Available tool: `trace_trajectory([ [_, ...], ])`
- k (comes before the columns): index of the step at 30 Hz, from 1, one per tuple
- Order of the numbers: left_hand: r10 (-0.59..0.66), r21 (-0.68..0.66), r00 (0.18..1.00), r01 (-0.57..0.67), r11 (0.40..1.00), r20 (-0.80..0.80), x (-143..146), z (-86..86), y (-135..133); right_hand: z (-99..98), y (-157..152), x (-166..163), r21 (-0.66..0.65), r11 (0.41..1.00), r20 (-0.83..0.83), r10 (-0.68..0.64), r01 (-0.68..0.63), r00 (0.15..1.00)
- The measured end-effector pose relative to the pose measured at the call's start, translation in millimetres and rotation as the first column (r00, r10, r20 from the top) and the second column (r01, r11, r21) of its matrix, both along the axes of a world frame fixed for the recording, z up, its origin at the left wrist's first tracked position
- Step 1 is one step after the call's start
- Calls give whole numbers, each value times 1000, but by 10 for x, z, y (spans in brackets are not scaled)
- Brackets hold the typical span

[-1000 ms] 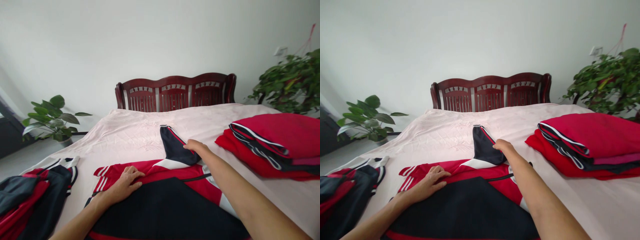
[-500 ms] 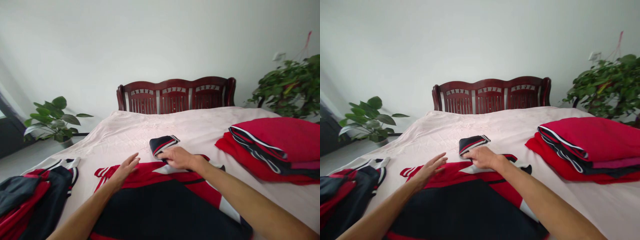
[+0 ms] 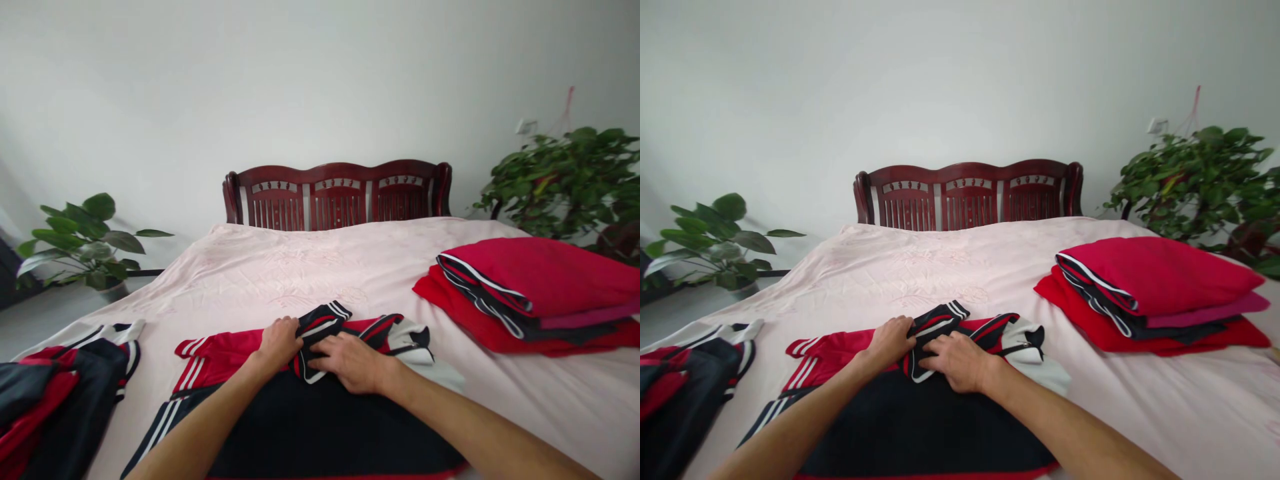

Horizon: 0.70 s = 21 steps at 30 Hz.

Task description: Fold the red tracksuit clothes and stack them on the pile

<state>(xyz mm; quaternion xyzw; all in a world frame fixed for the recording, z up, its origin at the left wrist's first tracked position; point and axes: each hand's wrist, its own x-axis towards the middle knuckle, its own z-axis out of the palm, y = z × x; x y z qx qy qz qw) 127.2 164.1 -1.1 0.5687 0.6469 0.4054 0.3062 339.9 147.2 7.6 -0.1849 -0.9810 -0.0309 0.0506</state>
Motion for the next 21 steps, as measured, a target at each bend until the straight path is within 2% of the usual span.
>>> trace_trajectory([
  [3,86,32,977,-94,995,197,-126,28,30,37,41,220,-29,990,-30,-139,138,990],
  [7,205,40,836,-261,965,509,-410,86,-131,26,110,628,-55,958,-42,-282,280,958],
  [9,236,-28,676,-304,952,698,-568,90,-262,0,132,786,-81,945,-57,-322,317,945],
  [12,229,-141,341,-266,954,912,-765,66,-431,-29,161,915,-119,923,-90,-378,367,921],
  [13,224,-155,274,-250,956,935,-811,57,-476,-34,174,938,-121,915,-98,-397,385,913],
  [14,221,-157,256,-247,956,941,-846,48,-521,-38,189,958,-120,906,-106,-417,405,903],
  [16,249,-170,281,-277,946,927,-888,31,-619,-44,229,997,-122,884,-123,-465,452,877],
  [17,277,-176,324,-308,935,905,-900,24,-679,-47,252,1020,-134,870,-133,-491,475,861],
  [19,296,-145,482,-326,934,825,-924,14,-813,-55,301,1071,-187,843,-155,-532,504,832],
  [21,237,-110,702,-222,969,672,-971,24,-930,-70,350,1117,-275,816,-175,-562,508,809],
])
